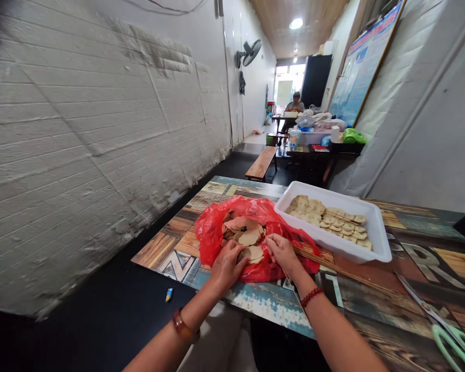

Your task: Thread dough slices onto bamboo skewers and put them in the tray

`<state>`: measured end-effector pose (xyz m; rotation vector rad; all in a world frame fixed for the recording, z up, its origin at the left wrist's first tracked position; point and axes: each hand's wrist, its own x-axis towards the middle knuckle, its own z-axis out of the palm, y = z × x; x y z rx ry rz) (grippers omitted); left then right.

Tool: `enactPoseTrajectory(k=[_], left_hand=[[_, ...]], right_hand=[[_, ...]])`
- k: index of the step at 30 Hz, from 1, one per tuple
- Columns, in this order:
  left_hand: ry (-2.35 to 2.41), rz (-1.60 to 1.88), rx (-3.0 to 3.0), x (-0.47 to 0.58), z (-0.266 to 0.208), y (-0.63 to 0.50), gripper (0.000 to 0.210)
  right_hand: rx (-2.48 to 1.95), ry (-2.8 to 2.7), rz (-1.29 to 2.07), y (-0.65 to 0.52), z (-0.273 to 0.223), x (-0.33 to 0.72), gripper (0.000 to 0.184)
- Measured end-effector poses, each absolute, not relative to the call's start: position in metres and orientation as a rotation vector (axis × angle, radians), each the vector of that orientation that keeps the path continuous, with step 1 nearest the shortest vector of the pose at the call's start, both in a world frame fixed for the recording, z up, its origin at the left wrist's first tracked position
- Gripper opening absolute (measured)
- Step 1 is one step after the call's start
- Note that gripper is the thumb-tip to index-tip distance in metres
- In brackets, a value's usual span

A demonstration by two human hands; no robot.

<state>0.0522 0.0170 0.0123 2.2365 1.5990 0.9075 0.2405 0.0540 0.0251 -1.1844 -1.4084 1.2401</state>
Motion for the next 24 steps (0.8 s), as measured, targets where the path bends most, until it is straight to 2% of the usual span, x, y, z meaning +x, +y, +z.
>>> enactPoseTrajectory(k=[8,18,24], left_hand=[[1.556,0.997,2.224,0.057,0.015,0.021,0.026],[1.487,1.212,2.057,0.068,0.012,0.031,0.01],[1.581,1.257,2.194,0.074,0.019,0.026,0.011]], right_hand=[[-1.168,-1.406,1.312,0.057,0.019,0.248,0.029],[-1.181,-1.391,1.321,0.056,0.019,0.25,0.025],[-1.172,-1.392,1.307,0.056,0.017,0.251,0.026]])
